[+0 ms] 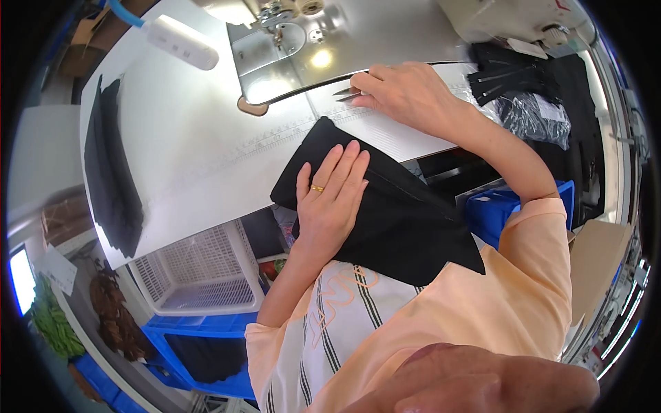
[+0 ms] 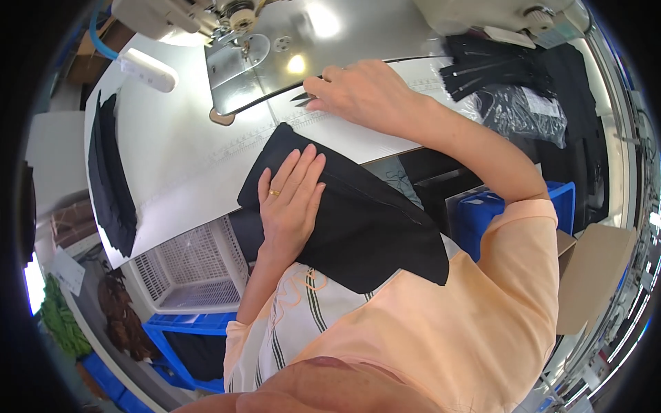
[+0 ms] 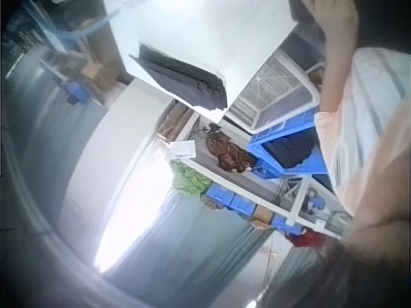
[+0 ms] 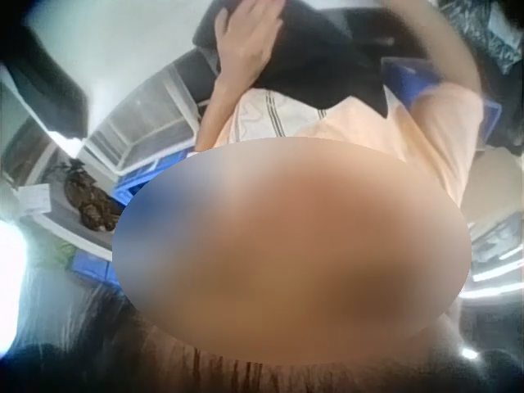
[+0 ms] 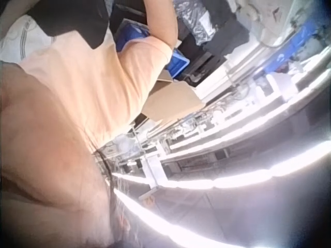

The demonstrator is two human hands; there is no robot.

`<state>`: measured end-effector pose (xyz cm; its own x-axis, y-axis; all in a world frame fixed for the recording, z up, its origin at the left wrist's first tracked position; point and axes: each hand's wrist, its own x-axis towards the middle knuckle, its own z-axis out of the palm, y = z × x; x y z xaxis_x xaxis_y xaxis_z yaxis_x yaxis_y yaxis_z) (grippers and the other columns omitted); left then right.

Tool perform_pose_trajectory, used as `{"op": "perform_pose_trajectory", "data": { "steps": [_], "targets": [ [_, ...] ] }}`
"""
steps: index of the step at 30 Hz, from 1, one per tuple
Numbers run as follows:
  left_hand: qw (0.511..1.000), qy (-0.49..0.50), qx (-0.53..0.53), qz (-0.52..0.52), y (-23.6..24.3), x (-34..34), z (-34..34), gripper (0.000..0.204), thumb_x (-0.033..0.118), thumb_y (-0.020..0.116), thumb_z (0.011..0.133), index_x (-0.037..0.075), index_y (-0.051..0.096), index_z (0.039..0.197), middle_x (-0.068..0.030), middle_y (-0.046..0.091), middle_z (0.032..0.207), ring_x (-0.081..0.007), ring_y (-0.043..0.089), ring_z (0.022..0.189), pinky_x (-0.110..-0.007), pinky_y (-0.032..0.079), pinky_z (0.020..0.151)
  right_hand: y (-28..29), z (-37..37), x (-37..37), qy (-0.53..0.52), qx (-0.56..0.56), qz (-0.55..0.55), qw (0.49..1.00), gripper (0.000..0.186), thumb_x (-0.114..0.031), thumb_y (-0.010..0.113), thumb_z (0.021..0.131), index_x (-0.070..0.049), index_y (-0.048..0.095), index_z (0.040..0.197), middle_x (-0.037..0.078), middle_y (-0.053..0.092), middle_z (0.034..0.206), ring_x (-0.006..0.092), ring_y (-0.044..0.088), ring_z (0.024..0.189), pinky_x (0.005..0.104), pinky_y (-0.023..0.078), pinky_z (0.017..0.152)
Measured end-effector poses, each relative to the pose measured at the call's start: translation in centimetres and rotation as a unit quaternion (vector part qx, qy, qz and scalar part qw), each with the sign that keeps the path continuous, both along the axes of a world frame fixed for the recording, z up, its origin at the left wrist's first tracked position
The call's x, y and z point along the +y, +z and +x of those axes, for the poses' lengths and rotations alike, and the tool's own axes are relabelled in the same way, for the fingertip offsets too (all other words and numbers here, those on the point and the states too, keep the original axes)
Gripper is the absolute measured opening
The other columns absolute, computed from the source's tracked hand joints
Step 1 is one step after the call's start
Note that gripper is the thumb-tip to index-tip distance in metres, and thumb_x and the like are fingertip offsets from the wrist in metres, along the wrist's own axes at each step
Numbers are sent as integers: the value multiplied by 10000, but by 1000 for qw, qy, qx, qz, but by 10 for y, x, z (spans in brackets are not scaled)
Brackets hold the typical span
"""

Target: Sewing a zipper onto a black leather component using an industrial sewing machine.

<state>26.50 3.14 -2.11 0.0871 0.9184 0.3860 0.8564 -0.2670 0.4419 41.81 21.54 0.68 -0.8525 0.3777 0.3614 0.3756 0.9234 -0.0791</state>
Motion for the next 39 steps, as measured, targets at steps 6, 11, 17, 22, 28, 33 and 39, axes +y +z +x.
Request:
{"op": "perform_pose_trajectory", "data": {
  "steps": [6,11,17,22,28,33,39],
  "targets": [
    [1000,-8,23,18,3,2,-5,398,62,683,811,92,665,1208,-31,633,1275,-188,556,1194,-383,309,1056,15,-50,2,62,-114,-90,987,251,-339,623,908,-89,596,906,67,630,758,272,622,633,373,472,542],
    [997,-79,-4,17,11,23,-33,348,104,697,794,75,673,1140,-83,625,1268,-235,576,1127,-387,418,932,-7,-7,35,-90,31,-116,989,304,-380,577,926,-86,592,1001,80,659,831,286,647,755,401,497,629],
    [947,-95,-58,-302,58,74,-69,237,110,768,752,19,642,931,-95,655,1006,-241,604,983,-312,451,894,-4,54,43,-112,-6,134,985,361,-266,641,903,-113,602,1227,83,664,1115,284,619,1035,396,482,873],
    [892,-31,-371,-258,47,71,-97,159,101,735,836,20,659,950,-9,679,837,-91,621,776,-239,493,713,34,12,-18,-4,22,-565,825,474,-201,735,849,-39,587,1269,55,672,1070,122,592,986,308,461,896],
    [807,99,-549,-191,30,77,-144,174,111,734,846,-13,666,947,-54,692,850,-112,645,749,-247,524,699,27,-8,62,-31,-32,-582,812,308,-234,744,820,-71,523,681,-90,441,617,-4,406,570,203,338,507],
    [802,50,-551,-224,24,86,-161,207,110,704,869,-30,669,1017,-88,709,918,-125,668,799,-259,545,735,29,-16,75,-30,-54,-527,848,264,-258,757,779,-57,603,703,-64,495,618,31,458,558,225,382,541],
    [807,46,-546,-221,23,92,-163,208,110,697,872,-25,663,1026,-85,707,916,-125,669,788,-263,555,706,25,-19,82,-41,-51,-523,850,286,-224,757,782,-54,574,642,-68,466,577,21,430,546,230,366,524]
  ]
}}
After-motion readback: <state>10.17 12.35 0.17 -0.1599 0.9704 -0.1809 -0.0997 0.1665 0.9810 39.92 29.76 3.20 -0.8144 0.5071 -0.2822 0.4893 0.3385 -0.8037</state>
